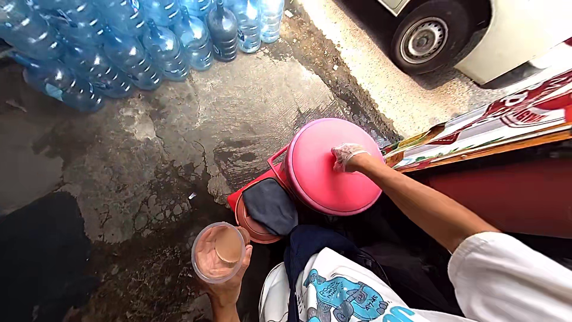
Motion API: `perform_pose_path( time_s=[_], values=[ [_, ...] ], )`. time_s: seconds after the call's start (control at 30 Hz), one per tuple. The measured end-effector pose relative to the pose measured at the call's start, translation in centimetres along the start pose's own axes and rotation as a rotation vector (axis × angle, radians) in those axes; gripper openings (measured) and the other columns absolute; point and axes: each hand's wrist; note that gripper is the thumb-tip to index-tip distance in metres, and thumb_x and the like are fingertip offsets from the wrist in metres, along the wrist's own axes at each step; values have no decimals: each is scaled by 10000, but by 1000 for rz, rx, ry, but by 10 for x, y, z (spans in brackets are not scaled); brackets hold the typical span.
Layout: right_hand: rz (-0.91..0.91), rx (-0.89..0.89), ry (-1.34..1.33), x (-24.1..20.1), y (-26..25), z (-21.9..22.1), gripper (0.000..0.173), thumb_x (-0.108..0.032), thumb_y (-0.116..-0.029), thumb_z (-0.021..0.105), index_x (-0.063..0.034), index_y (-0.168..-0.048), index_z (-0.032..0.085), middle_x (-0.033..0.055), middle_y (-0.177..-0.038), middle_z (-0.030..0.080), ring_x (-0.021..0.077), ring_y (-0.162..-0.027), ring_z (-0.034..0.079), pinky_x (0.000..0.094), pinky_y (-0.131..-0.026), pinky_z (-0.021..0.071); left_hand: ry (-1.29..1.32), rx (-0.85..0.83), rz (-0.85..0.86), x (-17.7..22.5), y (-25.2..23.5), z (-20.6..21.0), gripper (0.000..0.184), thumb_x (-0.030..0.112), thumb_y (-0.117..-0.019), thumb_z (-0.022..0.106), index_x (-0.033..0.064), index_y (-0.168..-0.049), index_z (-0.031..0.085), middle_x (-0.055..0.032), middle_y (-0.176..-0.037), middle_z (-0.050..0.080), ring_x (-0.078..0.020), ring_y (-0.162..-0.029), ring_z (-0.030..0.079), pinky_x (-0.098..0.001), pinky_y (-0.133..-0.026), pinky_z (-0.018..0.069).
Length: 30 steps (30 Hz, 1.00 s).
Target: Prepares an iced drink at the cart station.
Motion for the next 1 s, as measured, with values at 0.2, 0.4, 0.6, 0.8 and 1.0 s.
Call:
perform_pose_path(
  time_s=[0.2, 0.4, 0.6, 0.8, 1.0],
  values=[
    [-158, -254, 167, 2, -20, -30, 575, -313, -816, 790, -28, -1275, 593, 201, -1017, 692, 400, -962, 680, 630, -808, 521, 24, -31, -31, 5, 2, 32, 884, 286, -625, 984, 116, -1370, 537, -65, -1286, 677, -248, -1204, 653, -414, -1058, 554],
    [-127, -92, -349, 35, 21, -182, 237, -148, -972, 680, -18, -1154, 603, 186, -868, 656, 329, -729, 665, 543, -663, 558, 67, -88, -78, -2, 3, 62, 920, 350, -613, 992, 126, -1382, 539, -59, -1289, 676, -242, -1212, 647, -410, -1063, 549],
    [-183, 601, -1100, 13, -4, -113, 599, -102, -853, 752, -21, -1345, 418, 153, -1030, 656, 243, -786, 707, 457, -687, 631, 122, -163, -79, -12, -1, 93, 918, 425, -653, 958, 107, -1396, 522, -89, -1292, 675, -271, -1213, 647, -435, -1062, 545],
    [116, 621, -819, -50, -117, 10, 653, -325, -825, 785, 25, -1317, 536, 257, -1204, 655, 417, -1097, 667, 600, -897, 546, 92, -158, -82, -12, -11, 123, 943, 365, -635, 963, 137, -1409, 474, -83, -1294, 658, -280, -1209, 641, -442, -1051, 552],
    [319, 604, -716, 12, -41, 35, 586, -528, -1001, 544, -45, -1325, 616, 258, -1275, 636, 444, -1211, 598, 627, -995, 484, 97, -171, -104, -21, -15, 138, 966, 306, -598, 976, 100, -1395, 471, -127, -1289, 649, -301, -1205, 636, -454, -1051, 550]
  ],
)
Point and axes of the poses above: each hand's wrist, its own y-axis away from the middle knuckle, its own z-axis out of the palm, x = y × z
